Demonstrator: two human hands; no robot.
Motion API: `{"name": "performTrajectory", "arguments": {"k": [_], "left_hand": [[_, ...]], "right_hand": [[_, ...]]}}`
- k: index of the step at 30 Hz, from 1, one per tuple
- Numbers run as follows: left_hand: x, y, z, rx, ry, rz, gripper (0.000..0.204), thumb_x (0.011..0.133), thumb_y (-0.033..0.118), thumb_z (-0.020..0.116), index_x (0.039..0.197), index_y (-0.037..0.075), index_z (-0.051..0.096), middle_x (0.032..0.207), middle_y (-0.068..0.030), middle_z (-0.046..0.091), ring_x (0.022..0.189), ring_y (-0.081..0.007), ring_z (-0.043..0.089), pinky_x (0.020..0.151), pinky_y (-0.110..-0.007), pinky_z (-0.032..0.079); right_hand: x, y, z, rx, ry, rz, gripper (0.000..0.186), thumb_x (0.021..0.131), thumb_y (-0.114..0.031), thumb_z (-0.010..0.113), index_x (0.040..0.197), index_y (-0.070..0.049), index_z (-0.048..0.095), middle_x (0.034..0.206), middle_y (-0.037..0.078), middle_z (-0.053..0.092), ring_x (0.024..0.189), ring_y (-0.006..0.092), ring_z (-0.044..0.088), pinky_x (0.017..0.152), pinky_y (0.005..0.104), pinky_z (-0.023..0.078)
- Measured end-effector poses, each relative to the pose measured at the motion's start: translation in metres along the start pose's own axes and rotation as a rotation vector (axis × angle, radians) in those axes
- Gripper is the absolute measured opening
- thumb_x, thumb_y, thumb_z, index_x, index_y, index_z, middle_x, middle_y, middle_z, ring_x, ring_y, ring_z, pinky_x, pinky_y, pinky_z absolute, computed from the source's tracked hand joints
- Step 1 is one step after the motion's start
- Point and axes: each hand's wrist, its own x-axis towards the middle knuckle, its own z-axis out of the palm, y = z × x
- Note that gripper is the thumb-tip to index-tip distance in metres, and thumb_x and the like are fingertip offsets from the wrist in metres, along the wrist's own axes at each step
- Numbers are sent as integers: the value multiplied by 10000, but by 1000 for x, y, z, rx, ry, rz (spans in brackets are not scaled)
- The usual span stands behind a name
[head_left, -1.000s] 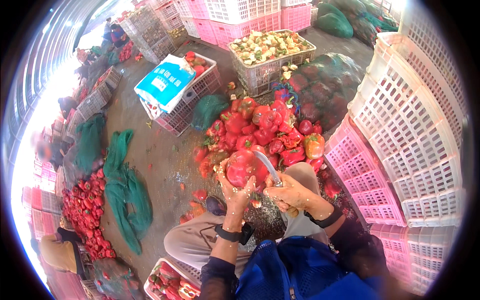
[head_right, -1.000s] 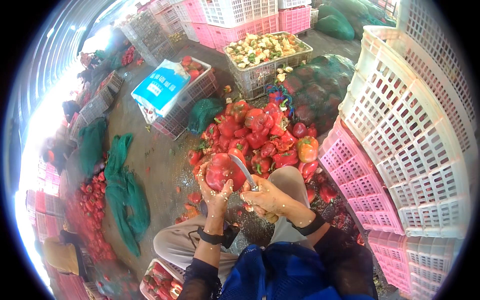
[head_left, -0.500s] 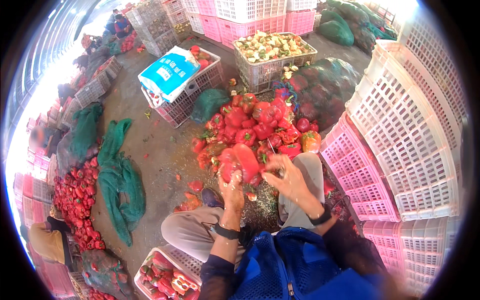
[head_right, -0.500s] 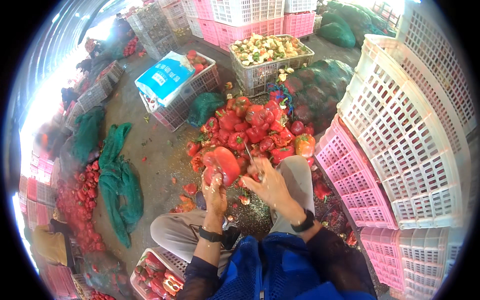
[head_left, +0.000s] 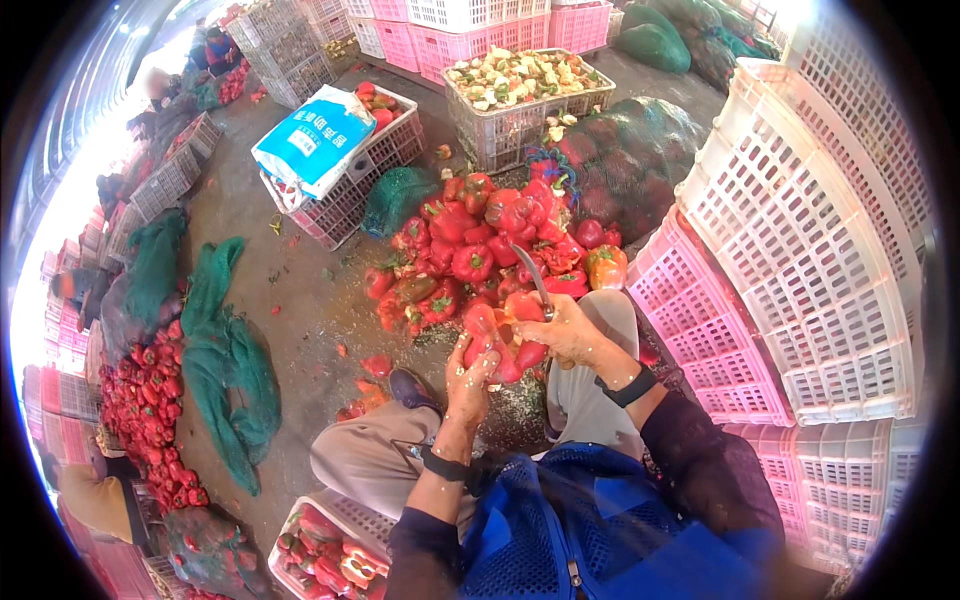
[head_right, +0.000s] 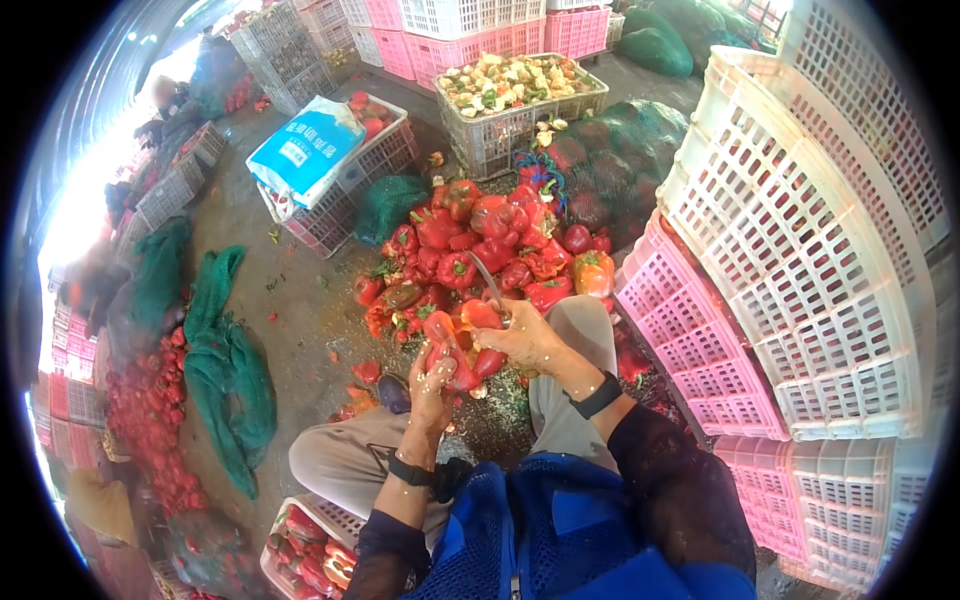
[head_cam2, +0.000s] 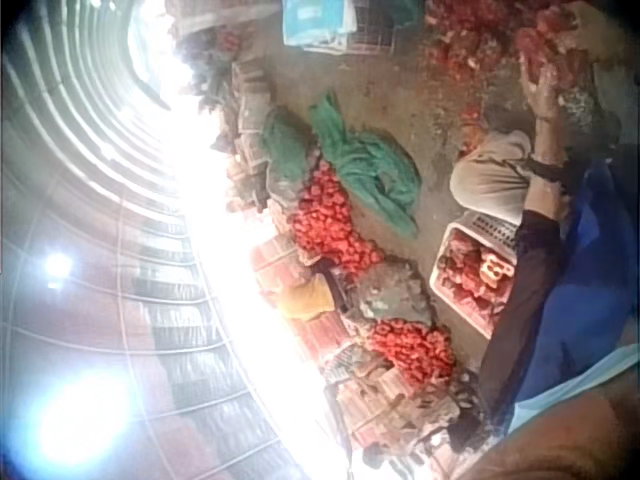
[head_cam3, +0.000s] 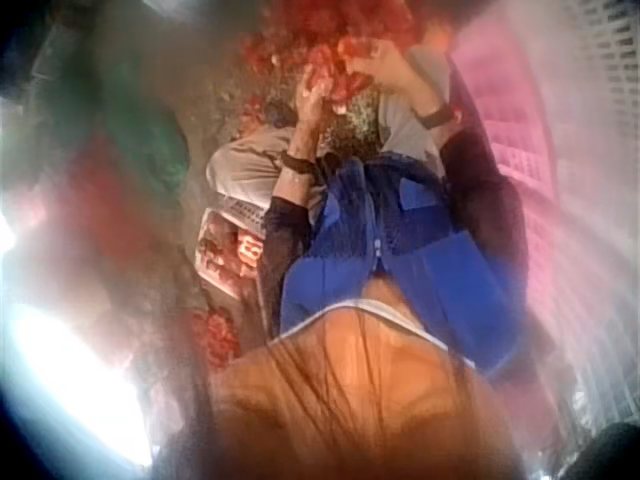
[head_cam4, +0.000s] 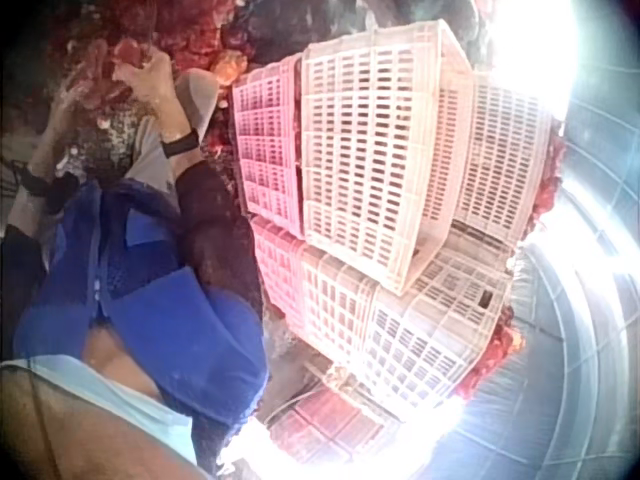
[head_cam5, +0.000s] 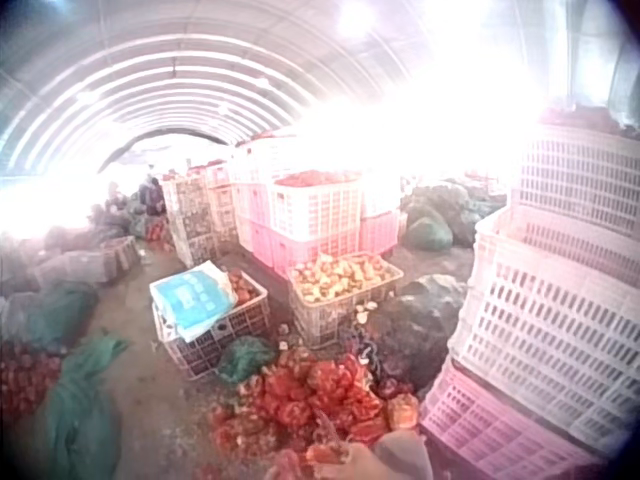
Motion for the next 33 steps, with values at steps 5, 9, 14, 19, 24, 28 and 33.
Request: {"name": "performTrajectory", "arguments": {"k": [5, 9, 14, 19, 24, 28, 33], "left_hand": [[5, -13, -9, -125, -70, -40, 564, 773, 80, 610, 1273, 12, 360, 1108, -99, 538, 961, -191, 582, 808, -324, 513], [3, 6, 15, 101, 3, -102, 572, 765, 109, 649, 1258, 14, 376, 1116, -106, 535, 973, -174, 566, 822, -308, 491], [10, -9, 17, 830, 176, 348, 567, 745, 168, 674, 1226, 17, 415, 1093, -153, 571, 984, -245, 572, 859, -330, 442], [15, -23, 2, 704, 141, 284, 454, 747, 118, 597, 1167, -17, 490, 1009, -141, 601, 939, -207, 579, 816, -322, 456], [18, -5, -14, 646, 6, 195, 408, 741, 63, 511, 1140, -27, 526, 947, -77, 604, 853, -140, 561, 763, -289, 461], [27, -5, -19, 529, -39, 160, 373, 733, 37, 506, 1097, -27, 554, 894, -42, 600, 786, -106, 547, 706, -261, 462], [43, -12, -64, -181, -254, 198, 233, 769, -16, 495, 970, 1, 610, 846, -100, 637, 740, -166, 598, 661, -272, 494]], "right_hand": [[-6, -1, -8, 36, 14, 116, 366, 757, -167, 671, 1056, 2, 544, 729, 36, 614, 560, 87, 540, 497, 234, 425], [11, 64, -11, -50, 199, -209, 401, 748, -254, 680, 1032, 4, 565, 690, 25, 602, 545, 99, 526, 497, 265, 423], [-7, 49, 15, -665, 467, -341, 294, 715, -213, 674, 951, -83, 557, 689, 124, 590, 645, 302, 608, 557, 360, 464], [-15, 40, 19, -787, 404, -499, 305, 710, -217, 682, 939, -77, 537, 691, 137, 605, 674, 325, 611, 581, 393, 483], [-3, 32, -6, -767, 321, -336, 329, 707, -242, 684, 917, -37, 536, 738, 177, 616, 720, 348, 611, 601, 406, 472], [1, 29, -16, -722, 255, -363, 331, 712, -240, 673, 892, -2, 532, 761, 208, 606, 743, 372, 599, 617, 399, 464], [6, 37, -32, -118, 106, -144, 202, 765, -125, 647, 907, -9, 562, 746, 65, 643, 585, 126, 583, 534, 260, 445]]}}
